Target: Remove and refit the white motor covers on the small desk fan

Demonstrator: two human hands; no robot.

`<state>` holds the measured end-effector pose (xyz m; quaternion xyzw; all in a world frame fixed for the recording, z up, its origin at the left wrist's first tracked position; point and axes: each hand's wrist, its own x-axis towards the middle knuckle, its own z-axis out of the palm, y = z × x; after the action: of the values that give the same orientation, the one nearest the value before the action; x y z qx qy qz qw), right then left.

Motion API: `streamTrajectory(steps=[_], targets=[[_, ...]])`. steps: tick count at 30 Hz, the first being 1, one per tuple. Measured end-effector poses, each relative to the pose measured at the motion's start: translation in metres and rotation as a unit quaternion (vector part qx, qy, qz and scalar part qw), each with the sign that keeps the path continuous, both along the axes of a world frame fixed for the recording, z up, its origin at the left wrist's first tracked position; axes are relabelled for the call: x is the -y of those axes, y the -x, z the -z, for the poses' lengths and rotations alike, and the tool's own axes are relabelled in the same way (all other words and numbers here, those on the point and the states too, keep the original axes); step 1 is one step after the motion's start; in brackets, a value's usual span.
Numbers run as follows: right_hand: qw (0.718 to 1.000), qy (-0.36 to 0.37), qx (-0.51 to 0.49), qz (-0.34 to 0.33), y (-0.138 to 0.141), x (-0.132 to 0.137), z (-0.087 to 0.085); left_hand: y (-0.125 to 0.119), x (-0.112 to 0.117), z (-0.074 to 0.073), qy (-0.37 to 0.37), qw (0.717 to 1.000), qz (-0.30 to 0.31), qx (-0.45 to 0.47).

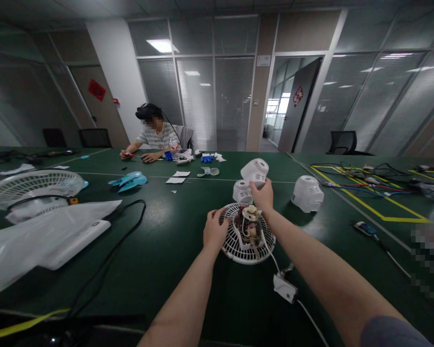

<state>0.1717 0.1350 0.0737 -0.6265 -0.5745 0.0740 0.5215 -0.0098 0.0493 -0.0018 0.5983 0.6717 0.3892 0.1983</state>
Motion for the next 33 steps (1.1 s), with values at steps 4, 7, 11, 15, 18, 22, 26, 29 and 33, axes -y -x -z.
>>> streamTrajectory(steps=[4, 7, 11, 15, 18, 22, 26, 29, 33], targets=[[0.998, -0.050, -0.021, -0.025, -0.011, 0.052, -0.014, -0.001, 0.001, 0.000, -0.003, 1.000, 0.004, -0.007], [0.996, -0.047, 0.028, -0.071, -0.019, 0.106, -0.012, -0.002, 0.003, -0.001, -0.004, 1.000, 0.014, -0.016], [0.989, 0.033, 0.128, -0.065, -0.023, 0.163, -0.001, -0.004, 0.008, -0.004, -0.009, 0.999, 0.018, -0.030], [0.973, 0.083, 0.208, -0.058, -0.018, 0.187, 0.005, -0.006, 0.015, -0.006, -0.010, 0.999, 0.021, -0.037], [0.960, 0.093, 0.259, -0.048, -0.013, 0.195, 0.003, -0.007, 0.018, -0.008, -0.001, 0.999, 0.024, -0.042], [0.948, 0.088, 0.302, -0.053, -0.010, 0.200, 0.001, -0.007, 0.021, -0.010, 0.009, 0.999, 0.028, -0.044], [0.948, 0.083, 0.302, -0.051, -0.011, 0.201, 0.003, -0.008, 0.021, -0.010, 0.007, 0.999, 0.027, -0.046], [0.942, 0.092, 0.320, -0.042, -0.014, 0.201, 0.005, -0.007, 0.021, -0.008, -0.003, 0.999, 0.029, -0.045], [0.938, 0.097, 0.328, -0.052, -0.016, 0.201, 0.007, -0.007, 0.020, -0.006, -0.004, 0.998, 0.032, -0.048]])
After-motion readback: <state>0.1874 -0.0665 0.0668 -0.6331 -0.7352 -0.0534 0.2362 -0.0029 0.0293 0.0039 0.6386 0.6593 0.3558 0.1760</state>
